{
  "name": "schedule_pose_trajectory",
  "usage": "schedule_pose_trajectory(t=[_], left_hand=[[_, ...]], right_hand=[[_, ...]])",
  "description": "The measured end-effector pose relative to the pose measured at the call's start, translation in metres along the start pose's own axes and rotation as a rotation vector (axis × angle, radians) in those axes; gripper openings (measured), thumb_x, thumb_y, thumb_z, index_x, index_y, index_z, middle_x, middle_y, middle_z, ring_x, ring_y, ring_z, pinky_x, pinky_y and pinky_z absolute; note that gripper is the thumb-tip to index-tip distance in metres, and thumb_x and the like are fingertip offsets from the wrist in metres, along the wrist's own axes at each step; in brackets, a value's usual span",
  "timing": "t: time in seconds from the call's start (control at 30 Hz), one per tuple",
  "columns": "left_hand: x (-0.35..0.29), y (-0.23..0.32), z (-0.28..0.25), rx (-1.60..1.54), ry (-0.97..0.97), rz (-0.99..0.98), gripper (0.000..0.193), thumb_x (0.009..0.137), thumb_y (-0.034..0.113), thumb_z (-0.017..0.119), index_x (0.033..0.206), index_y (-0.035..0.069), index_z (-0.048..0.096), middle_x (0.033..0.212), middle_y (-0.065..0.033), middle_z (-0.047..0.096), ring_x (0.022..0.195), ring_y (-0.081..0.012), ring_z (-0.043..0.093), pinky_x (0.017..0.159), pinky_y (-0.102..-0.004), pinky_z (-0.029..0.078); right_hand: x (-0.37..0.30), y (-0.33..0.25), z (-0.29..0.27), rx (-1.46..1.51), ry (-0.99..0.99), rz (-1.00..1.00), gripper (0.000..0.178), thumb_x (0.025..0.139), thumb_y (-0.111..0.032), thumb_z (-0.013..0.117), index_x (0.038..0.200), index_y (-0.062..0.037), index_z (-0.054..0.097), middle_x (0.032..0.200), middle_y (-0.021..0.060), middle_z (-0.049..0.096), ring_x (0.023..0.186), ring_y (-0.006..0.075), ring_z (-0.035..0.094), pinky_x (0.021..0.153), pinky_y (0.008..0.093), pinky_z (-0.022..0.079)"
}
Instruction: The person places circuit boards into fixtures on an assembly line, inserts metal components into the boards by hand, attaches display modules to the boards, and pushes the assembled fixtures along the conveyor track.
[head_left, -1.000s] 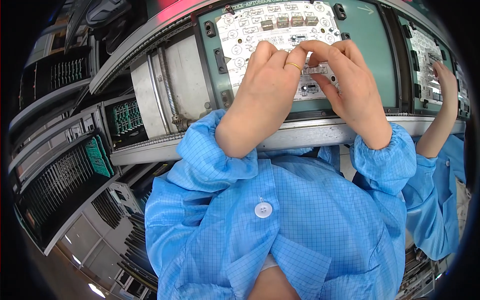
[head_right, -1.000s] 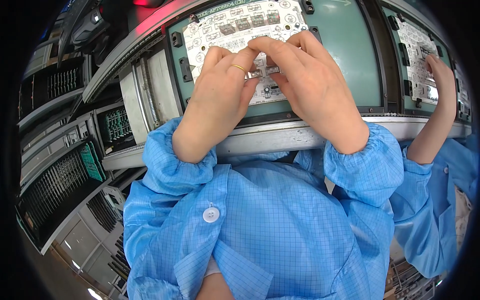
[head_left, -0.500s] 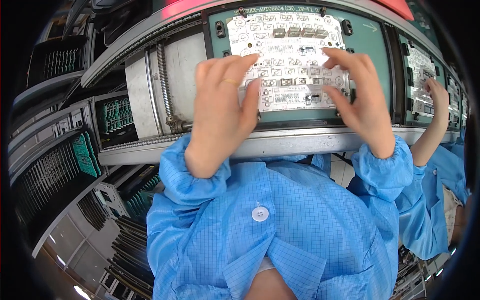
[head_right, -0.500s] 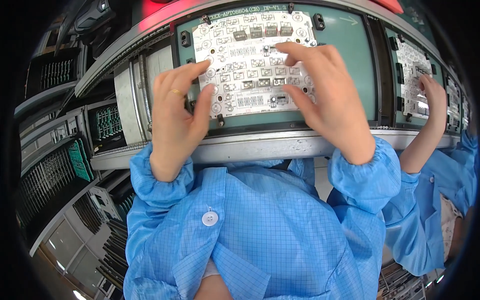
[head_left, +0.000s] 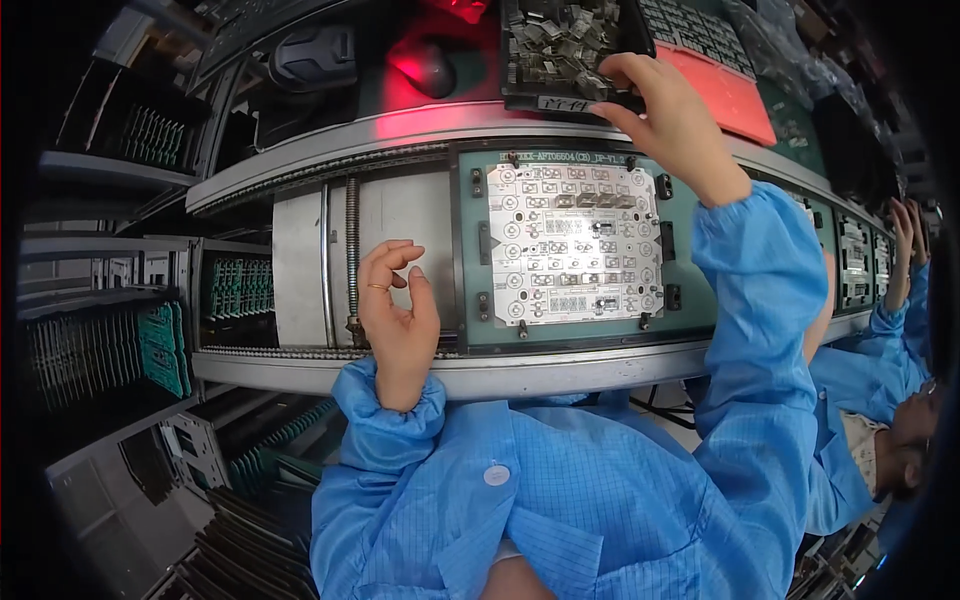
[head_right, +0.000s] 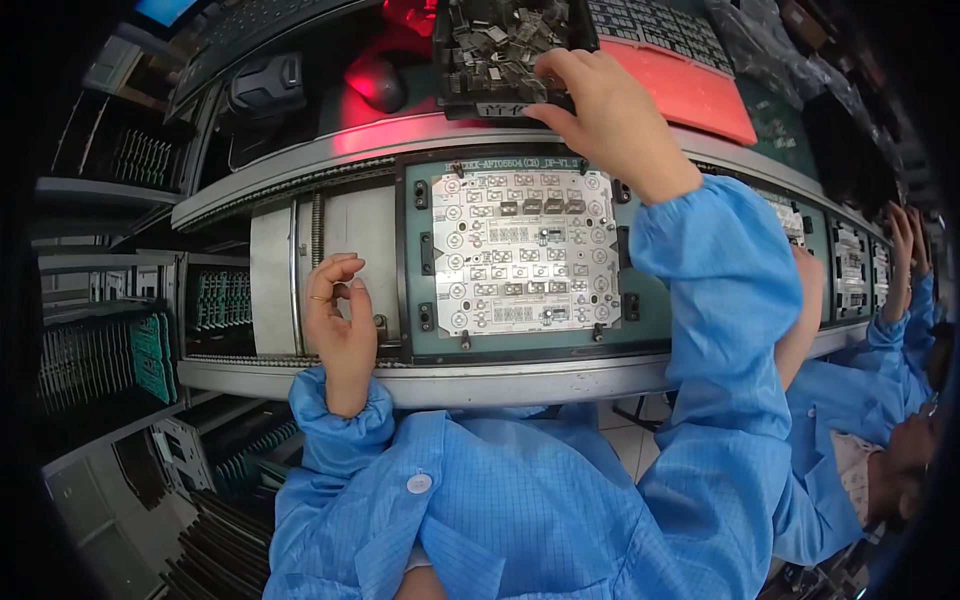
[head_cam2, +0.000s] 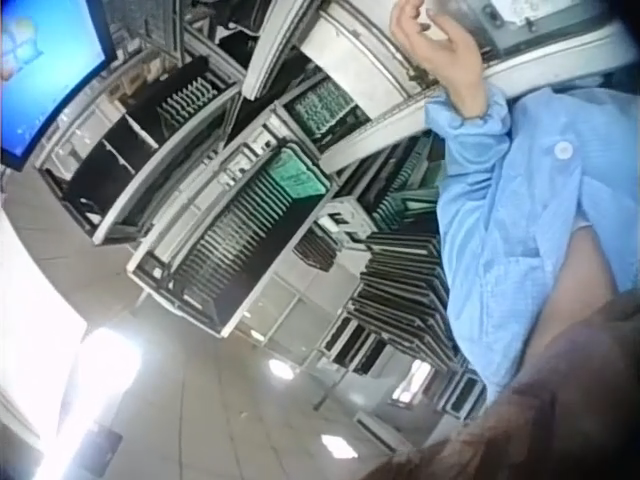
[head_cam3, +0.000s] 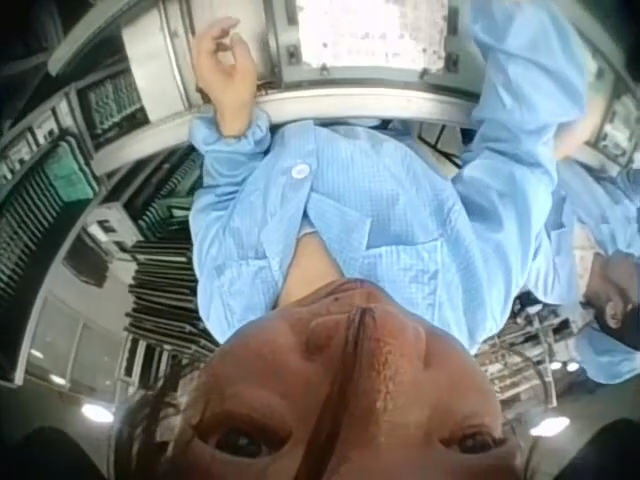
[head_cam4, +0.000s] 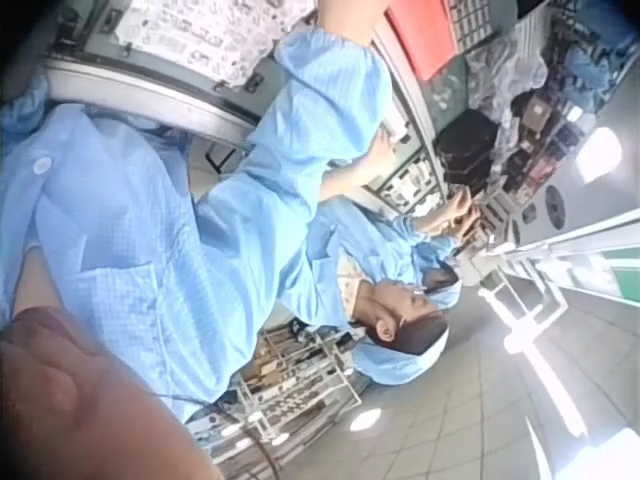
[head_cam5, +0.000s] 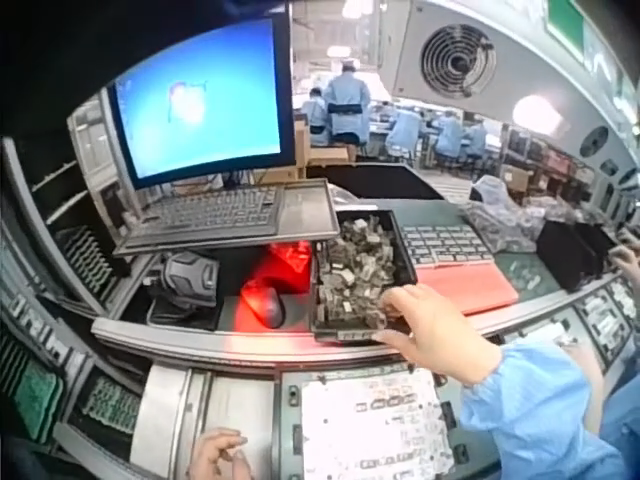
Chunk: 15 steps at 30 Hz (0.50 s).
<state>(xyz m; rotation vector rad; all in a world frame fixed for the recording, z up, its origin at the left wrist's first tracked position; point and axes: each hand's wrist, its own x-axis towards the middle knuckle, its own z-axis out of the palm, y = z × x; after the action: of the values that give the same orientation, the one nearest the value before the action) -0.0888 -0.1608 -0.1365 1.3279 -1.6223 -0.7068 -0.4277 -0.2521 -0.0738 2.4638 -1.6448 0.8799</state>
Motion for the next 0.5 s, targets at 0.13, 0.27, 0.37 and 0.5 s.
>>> schedule_pose_trajectory(t=[0.13, 0.27, 0.37, 0.5], left_hand=[[0.003, 0.000, -0.001, 0.004, -0.014, -0.010, 0.021, 0.088, -0.006, 0.058, 0.105, 0.003, 0.066, 0.117, -0.0103, 0.062, 0.102, -0.0202, 0.058, 0.078, -0.0283, 0.044], [0.013, 0.008, 0.000, -0.040, -0.058, 0.017, 0.018, 0.088, -0.004, 0.060, 0.103, 0.004, 0.067, 0.114, -0.0098, 0.064, 0.103, -0.0216, 0.060, 0.078, -0.0289, 0.045], [0.039, 0.027, 0.000, -0.168, -0.233, 0.087, 0.017, 0.089, -0.001, 0.062, 0.104, 0.003, 0.067, 0.107, -0.0094, 0.066, 0.099, -0.0219, 0.063, 0.076, -0.0311, 0.048], [0.079, 0.045, 0.014, -0.162, -0.297, 0.168, 0.017, 0.089, 0.002, 0.062, 0.105, 0.002, 0.067, 0.106, -0.0108, 0.066, 0.094, -0.0213, 0.064, 0.073, -0.0317, 0.049]], right_hand=[[0.014, 0.002, 0.010, -0.056, -0.103, 0.056, 0.035, 0.089, -0.016, 0.073, 0.121, -0.0083, 0.062, 0.099, 0.0125, 0.065, 0.086, 0.0305, 0.065, 0.075, 0.0405, 0.051], [0.016, 0.005, 0.009, -0.028, -0.173, 0.100, 0.030, 0.089, -0.010, 0.071, 0.119, -0.0087, 0.064, 0.092, 0.0130, 0.066, 0.080, 0.0296, 0.065, 0.072, 0.0394, 0.051], [0.014, 0.010, 0.009, 0.019, -0.141, 0.138, 0.029, 0.090, -0.006, 0.068, 0.119, -0.0078, 0.065, 0.088, 0.0113, 0.066, 0.076, 0.0252, 0.064, 0.070, 0.0368, 0.051], [0.021, 0.005, 0.001, 0.135, -0.120, 0.246, 0.029, 0.092, -0.003, 0.064, 0.122, -0.0034, 0.064, 0.085, 0.0060, 0.064, 0.072, 0.0148, 0.059, 0.066, 0.0292, 0.049]])
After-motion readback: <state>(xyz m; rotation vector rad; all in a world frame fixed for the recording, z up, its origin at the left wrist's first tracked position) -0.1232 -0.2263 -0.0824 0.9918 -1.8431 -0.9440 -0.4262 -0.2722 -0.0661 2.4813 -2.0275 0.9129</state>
